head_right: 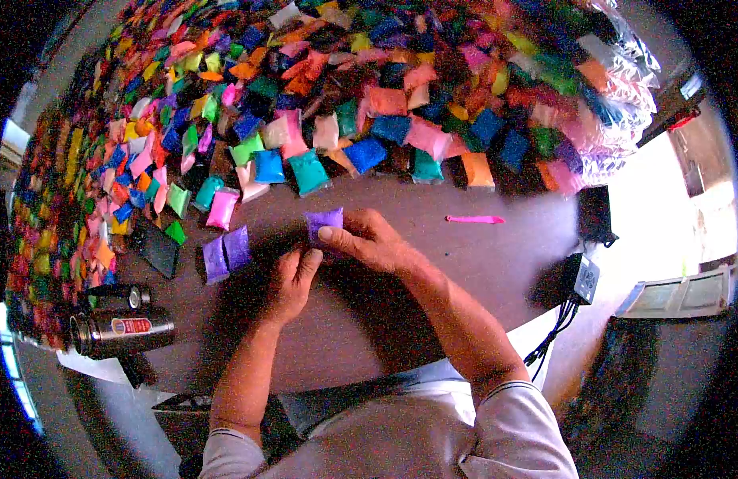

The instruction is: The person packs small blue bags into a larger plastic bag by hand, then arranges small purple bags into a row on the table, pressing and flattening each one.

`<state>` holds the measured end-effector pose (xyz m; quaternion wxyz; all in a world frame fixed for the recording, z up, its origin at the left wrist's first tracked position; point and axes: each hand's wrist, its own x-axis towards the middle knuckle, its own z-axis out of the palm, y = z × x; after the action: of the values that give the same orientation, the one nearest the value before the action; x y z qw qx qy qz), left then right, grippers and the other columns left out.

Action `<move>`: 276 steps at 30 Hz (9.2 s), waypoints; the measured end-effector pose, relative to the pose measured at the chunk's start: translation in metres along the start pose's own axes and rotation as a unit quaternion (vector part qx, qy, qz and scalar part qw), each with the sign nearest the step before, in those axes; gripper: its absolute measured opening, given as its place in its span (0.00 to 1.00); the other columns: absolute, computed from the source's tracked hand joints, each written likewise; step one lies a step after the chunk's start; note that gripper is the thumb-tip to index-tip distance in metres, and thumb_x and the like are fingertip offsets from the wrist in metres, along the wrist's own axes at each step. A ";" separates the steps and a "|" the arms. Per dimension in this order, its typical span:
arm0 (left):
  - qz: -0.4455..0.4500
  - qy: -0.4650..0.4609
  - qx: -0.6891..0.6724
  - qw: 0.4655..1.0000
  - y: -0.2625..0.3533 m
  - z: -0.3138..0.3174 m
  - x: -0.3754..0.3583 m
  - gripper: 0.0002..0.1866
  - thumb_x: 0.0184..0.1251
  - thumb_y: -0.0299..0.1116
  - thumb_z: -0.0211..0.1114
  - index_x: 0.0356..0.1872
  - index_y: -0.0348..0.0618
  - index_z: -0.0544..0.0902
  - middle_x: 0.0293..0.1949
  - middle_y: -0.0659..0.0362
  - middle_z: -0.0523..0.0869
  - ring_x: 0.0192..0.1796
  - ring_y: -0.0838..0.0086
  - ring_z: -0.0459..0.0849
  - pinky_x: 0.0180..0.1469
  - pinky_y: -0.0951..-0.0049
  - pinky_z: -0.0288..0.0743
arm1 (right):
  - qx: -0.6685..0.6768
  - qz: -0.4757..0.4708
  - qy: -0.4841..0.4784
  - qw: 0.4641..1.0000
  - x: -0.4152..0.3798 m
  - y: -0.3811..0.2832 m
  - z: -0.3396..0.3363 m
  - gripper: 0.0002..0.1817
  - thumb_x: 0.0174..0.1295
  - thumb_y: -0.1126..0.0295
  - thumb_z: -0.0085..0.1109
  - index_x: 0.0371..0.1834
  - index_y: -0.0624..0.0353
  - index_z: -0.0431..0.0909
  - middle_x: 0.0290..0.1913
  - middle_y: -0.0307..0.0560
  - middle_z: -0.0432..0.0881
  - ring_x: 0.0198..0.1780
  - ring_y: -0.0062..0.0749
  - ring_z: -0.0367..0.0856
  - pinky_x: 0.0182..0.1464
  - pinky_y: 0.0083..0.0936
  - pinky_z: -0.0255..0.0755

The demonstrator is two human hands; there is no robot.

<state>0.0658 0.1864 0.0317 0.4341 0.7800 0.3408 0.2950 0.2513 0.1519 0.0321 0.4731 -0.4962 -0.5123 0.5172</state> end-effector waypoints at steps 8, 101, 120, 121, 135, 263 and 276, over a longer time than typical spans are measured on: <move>-0.002 -0.027 0.002 1.000 -0.008 0.003 -0.002 0.19 0.76 0.43 0.51 0.35 0.36 0.79 0.34 0.48 0.81 0.40 0.54 0.80 0.44 0.59 0.71 | 0.020 0.036 -0.027 0.999 0.000 0.006 -0.009 0.17 0.67 0.56 0.59 0.33 0.61 0.81 0.28 0.31 0.78 0.31 0.14 0.70 0.29 0.22 0.66; 0.170 -0.032 0.101 0.980 -0.021 0.016 -0.003 0.08 0.58 0.33 0.68 0.32 0.40 0.79 0.33 0.52 0.82 0.38 0.56 0.81 0.42 0.61 0.76 | -0.450 -0.091 0.340 0.821 0.142 -0.083 -0.154 0.22 0.61 0.59 0.56 0.58 0.52 0.73 0.43 0.60 0.83 0.44 0.56 0.82 0.44 0.46 0.76; 0.028 -0.080 -0.017 0.996 -0.008 0.008 -0.004 0.13 0.63 0.36 0.66 0.29 0.35 0.82 0.33 0.51 0.84 0.38 0.58 0.82 0.41 0.63 0.75 | 0.079 -0.080 0.177 0.978 0.014 -0.035 -0.074 0.17 0.56 0.69 0.67 0.46 0.63 0.77 0.40 0.37 0.80 0.41 0.21 0.77 0.45 0.20 0.72; -0.013 -0.093 -0.060 0.994 -0.006 0.007 -0.005 0.15 0.64 0.39 0.65 0.30 0.35 0.82 0.33 0.51 0.84 0.38 0.58 0.83 0.41 0.63 0.74 | 0.122 -0.060 0.149 0.980 -0.002 -0.022 -0.059 0.16 0.56 0.70 0.68 0.46 0.63 0.77 0.39 0.37 0.80 0.41 0.21 0.77 0.44 0.20 0.72; 0.022 -0.077 0.050 0.996 -0.001 0.001 -0.002 0.18 0.72 0.41 0.55 0.49 0.36 0.79 0.48 0.44 0.81 0.53 0.49 0.77 0.57 0.56 0.69 | 0.100 0.005 0.035 0.994 -0.020 0.007 0.000 0.17 0.61 0.62 0.67 0.46 0.63 0.78 0.39 0.36 0.81 0.42 0.18 0.76 0.44 0.20 0.72; -0.065 -0.093 0.055 0.992 -0.001 0.005 -0.007 0.21 0.74 0.43 0.51 0.27 0.38 0.82 0.30 0.49 0.83 0.34 0.54 0.82 0.40 0.57 0.73 | 0.070 0.024 -0.005 0.997 -0.019 -0.008 -0.012 0.18 0.66 0.57 0.61 0.45 0.63 0.79 0.38 0.40 0.82 0.40 0.22 0.76 0.43 0.24 0.71; 0.088 -0.031 0.136 0.986 0.014 0.009 -0.002 0.09 0.62 0.31 0.63 0.25 0.37 0.81 0.29 0.49 0.81 0.35 0.52 0.81 0.39 0.57 0.74 | 0.228 0.043 0.149 0.961 -0.009 0.011 -0.005 0.19 0.65 0.63 0.62 0.54 0.62 0.72 0.39 0.38 0.78 0.37 0.20 0.76 0.34 0.20 0.72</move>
<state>0.0756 0.1752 0.0401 0.3066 0.8676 0.2941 0.2584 0.2570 0.1428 0.0217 0.6223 -0.4678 -0.2826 0.5604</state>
